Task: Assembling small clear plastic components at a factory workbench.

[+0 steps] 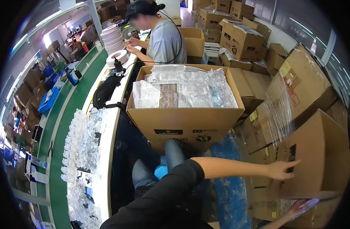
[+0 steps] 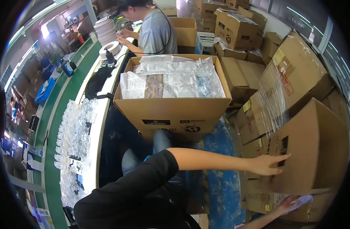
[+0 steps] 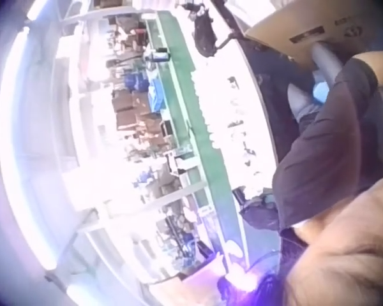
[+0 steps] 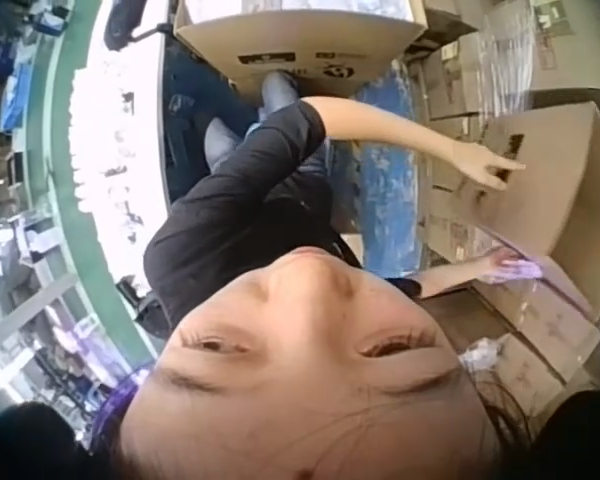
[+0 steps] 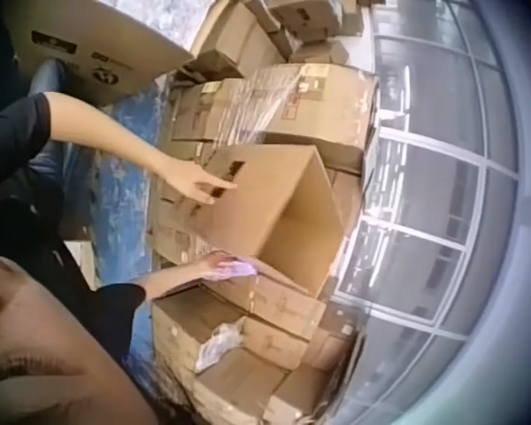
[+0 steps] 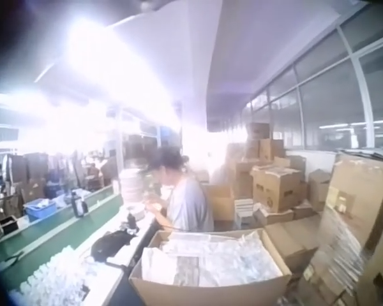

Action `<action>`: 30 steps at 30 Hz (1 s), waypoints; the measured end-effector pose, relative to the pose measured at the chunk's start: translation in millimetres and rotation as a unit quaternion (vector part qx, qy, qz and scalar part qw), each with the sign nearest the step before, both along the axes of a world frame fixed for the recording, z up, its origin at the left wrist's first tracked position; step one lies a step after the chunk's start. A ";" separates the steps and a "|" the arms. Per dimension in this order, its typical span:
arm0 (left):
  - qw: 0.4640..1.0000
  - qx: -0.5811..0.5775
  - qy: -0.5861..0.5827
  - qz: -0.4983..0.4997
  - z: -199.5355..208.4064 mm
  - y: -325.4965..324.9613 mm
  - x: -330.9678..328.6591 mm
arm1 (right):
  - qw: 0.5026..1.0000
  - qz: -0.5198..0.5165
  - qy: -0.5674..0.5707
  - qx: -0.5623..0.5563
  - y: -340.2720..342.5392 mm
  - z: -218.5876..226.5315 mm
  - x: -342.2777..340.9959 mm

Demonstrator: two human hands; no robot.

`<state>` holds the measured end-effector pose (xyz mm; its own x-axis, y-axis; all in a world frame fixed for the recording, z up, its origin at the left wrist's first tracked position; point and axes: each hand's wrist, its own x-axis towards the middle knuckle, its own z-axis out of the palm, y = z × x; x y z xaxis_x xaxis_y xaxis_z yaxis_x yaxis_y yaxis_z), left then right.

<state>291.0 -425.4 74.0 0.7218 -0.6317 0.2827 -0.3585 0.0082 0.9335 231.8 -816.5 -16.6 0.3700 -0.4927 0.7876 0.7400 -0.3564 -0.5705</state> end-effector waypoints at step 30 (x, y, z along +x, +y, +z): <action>0.866 -0.095 0.122 0.476 -104.8 303.2 -202.9 | 0.591 0.698 0.020 0.404 278.4 -62.1 -0.3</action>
